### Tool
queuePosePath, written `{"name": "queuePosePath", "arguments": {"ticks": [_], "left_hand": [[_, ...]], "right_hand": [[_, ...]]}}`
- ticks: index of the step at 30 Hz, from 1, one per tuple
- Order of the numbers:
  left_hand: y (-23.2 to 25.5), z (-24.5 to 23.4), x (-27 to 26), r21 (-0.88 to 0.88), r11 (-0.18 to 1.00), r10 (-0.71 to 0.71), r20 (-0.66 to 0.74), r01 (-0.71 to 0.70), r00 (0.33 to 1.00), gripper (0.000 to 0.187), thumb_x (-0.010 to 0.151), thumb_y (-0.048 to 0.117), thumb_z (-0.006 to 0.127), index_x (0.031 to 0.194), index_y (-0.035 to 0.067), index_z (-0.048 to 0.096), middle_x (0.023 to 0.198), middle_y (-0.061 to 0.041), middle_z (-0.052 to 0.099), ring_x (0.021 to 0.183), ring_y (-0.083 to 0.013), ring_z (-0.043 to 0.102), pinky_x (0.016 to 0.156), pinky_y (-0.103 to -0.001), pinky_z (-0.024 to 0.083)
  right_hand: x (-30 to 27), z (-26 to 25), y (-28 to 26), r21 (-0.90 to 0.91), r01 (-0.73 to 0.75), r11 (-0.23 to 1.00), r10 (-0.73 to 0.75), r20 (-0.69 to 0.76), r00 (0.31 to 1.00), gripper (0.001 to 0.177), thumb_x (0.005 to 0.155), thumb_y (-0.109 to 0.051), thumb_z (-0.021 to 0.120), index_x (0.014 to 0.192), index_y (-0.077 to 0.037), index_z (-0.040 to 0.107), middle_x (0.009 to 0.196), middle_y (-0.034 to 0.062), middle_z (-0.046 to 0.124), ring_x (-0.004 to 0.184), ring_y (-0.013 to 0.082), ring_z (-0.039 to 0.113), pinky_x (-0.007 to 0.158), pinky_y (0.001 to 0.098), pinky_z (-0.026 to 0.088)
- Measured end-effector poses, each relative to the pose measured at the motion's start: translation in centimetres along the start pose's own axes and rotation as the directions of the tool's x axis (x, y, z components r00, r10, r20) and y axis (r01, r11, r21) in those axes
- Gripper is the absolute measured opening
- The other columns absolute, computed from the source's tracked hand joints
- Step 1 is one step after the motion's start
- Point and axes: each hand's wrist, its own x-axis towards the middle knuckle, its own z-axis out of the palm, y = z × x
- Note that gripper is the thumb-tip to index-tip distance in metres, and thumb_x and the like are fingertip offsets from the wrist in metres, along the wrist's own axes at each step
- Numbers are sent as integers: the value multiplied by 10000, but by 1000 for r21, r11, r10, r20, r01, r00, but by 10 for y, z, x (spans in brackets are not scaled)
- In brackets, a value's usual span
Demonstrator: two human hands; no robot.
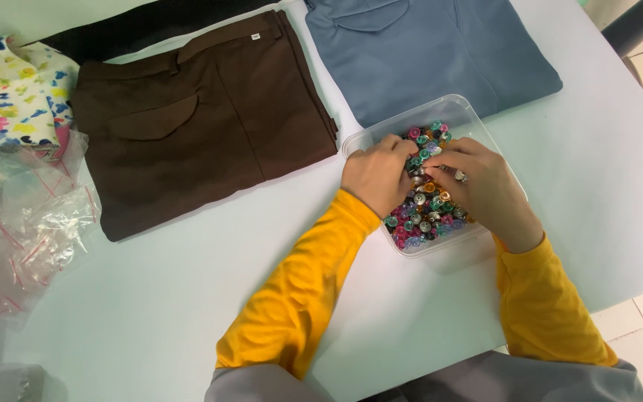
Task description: Sorting buttons from a container and placing them into small plastic bags
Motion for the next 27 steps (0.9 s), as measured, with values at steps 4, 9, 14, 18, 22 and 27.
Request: {"name": "queuePosePath", "arguments": {"ticks": [4,9,14,18,22,27], "left_hand": [[1,-23,-17,-170,977,98,-195,-132,976,328,961,257,602,1285,236,645,1070,5,752,970,-245,746,850,-439,563],[3,-38,-32,-523,817,92,-295,-241,951,368,968,232,684,1333,266,656,1014,-20,799,966,-240,768,857,-398,597],[9,-54,-54,-737,610,-35,-392,-291,919,310,998,159,708,1302,219,696,1041,25,797,985,-109,758,869,-236,552],[-12,-68,-98,-676,665,21,-406,-316,913,288,994,106,683,1271,184,710,1061,27,793,1017,-153,759,919,-261,549],[-58,-70,-158,-535,813,3,-392,-231,920,313,911,154,765,1217,183,707,993,41,790,955,-150,756,930,-293,527],[-126,-57,-222,-34,990,116,-362,-138,925,167,941,269,739,1103,231,731,1132,70,770,1086,-147,710,981,-387,412]], "right_hand": [[2,2,-5,-23,95,995,-98,-155,983,63,996,-89,744,1041,-90,787,1019,82,672,796,238,694,728,357,574],[-1,7,-1,-316,285,905,-374,-270,887,102,942,-102,816,1027,-157,827,1014,16,685,829,191,701,777,323,547],[6,10,-44,-342,399,851,-512,-372,774,128,907,-18,829,1032,-48,825,983,90,701,778,238,685,712,358,545],[-5,32,-88,-206,448,870,-488,-496,718,148,868,-24,836,1006,1,792,980,147,754,789,284,709,701,378,559],[-37,74,-137,134,487,863,-399,-412,819,217,730,14,846,900,-44,723,855,109,740,753,250,745,642,316,581],[-33,125,-166,160,580,799,-527,-278,803,212,897,-133,726,1071,-19,686,989,80,785,811,231,766,804,344,627]]}}
